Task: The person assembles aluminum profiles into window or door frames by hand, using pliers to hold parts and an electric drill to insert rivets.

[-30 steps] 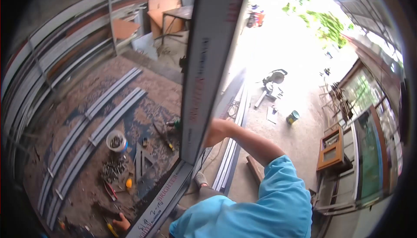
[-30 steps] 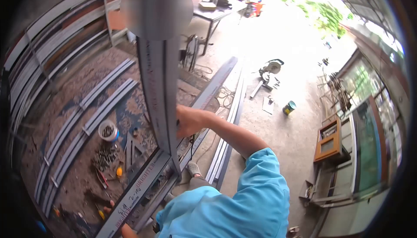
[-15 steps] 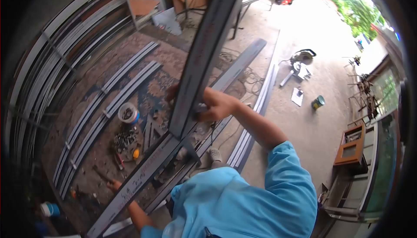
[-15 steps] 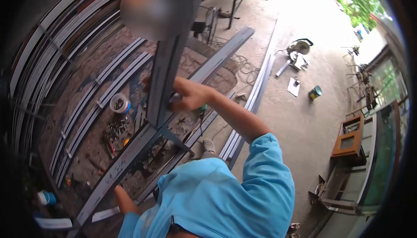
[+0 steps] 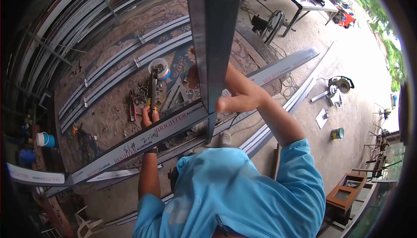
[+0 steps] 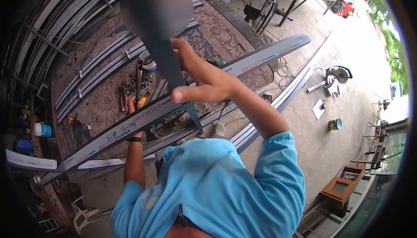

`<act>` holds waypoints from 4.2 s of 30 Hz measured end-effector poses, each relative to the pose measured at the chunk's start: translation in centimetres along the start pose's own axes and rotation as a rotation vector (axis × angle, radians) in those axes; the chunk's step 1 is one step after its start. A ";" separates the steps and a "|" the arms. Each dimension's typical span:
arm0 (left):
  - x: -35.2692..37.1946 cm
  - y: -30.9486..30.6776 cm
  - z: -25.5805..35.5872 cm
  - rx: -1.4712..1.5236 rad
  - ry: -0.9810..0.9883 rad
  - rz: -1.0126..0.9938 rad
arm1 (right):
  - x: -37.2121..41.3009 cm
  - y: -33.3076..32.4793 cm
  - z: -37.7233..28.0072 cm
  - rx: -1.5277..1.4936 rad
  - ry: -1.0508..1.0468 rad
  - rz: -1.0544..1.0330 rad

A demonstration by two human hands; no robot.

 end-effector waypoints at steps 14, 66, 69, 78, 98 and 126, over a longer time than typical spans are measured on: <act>-3.5 8.8 9.6 0.179 0.176 -0.195 | 1.5 -3.0 -0.9 0.074 -0.115 0.318; 11.9 -2.3 8.5 -0.280 0.006 -0.890 | 30.5 -15.4 24.3 1.281 0.722 0.988; 12.3 1.7 9.7 -0.307 0.139 -0.893 | 25.7 -20.1 27.4 1.352 0.702 0.930; 13.9 8.0 11.2 -0.214 -0.059 -1.123 | 25.6 -24.6 27.2 1.326 0.376 1.337; 26.4 19.2 -8.2 -0.743 -0.363 -1.470 | 72.7 -6.9 75.1 0.515 1.518 1.628; 28.6 27.8 3.4 -0.216 -0.168 -1.320 | 54.9 -7.3 29.4 -0.463 0.403 1.973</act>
Point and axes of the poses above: each hand's wrist, its own x-axis away from the middle knuckle, its own y-axis out of the palm, z = x × y, the point moved 2 cm from there along -x, towards the middle knuckle, and after that the axes turned 10 degrees about z, right-handed, at the moved point
